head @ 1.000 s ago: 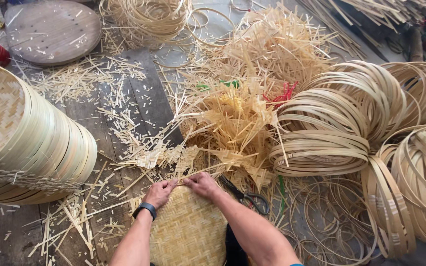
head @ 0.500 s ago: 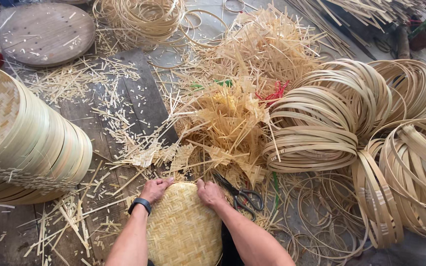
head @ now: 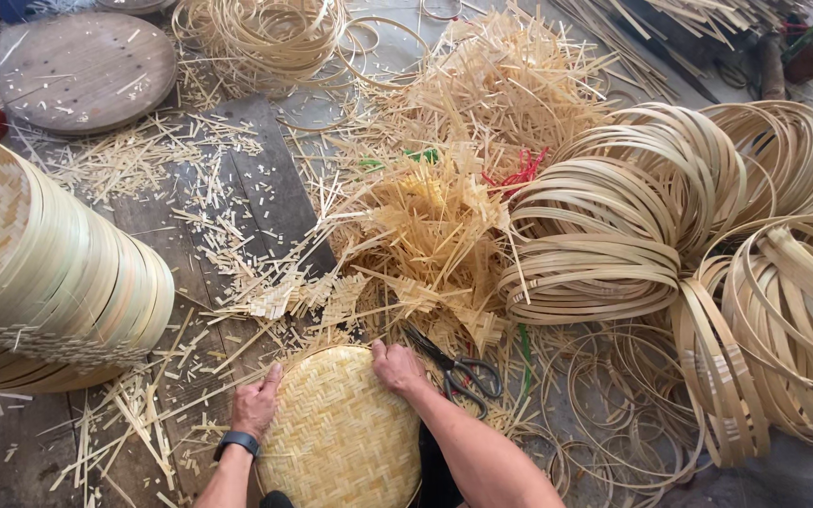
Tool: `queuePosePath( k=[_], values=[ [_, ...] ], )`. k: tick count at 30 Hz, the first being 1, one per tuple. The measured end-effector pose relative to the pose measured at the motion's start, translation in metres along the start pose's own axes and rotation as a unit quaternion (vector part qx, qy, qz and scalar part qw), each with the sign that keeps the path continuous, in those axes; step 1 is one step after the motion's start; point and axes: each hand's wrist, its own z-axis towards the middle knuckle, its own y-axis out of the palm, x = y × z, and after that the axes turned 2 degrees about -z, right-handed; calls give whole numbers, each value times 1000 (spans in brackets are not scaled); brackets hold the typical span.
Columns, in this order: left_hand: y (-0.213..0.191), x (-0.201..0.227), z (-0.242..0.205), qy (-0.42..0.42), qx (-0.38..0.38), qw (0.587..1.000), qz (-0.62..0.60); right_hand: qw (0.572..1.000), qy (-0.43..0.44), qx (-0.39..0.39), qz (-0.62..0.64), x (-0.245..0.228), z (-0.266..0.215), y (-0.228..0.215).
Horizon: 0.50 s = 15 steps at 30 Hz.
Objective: The person places a circular bamboo frame onto a square woven mat, then uses shears to trim the excess mat material around the frame's edge. After cutting, the person removes the frame and stacks the finished circular mat with others.
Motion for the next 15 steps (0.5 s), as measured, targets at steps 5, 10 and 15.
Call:
queuePosePath(
  k=[5, 10, 15],
  values=[
    [10, -8, -31, 111, 146, 982, 39, 995, -69, 72, -12, 20, -11, 9],
    [15, -31, -94, 163, 293, 937, 100, 971, -179, 128, -95, 39, -55, -51],
    [-8, -47, -156, 52, 258, 962, 79, 876, -284, 51, -386, 12, -146, -182]
  ],
)
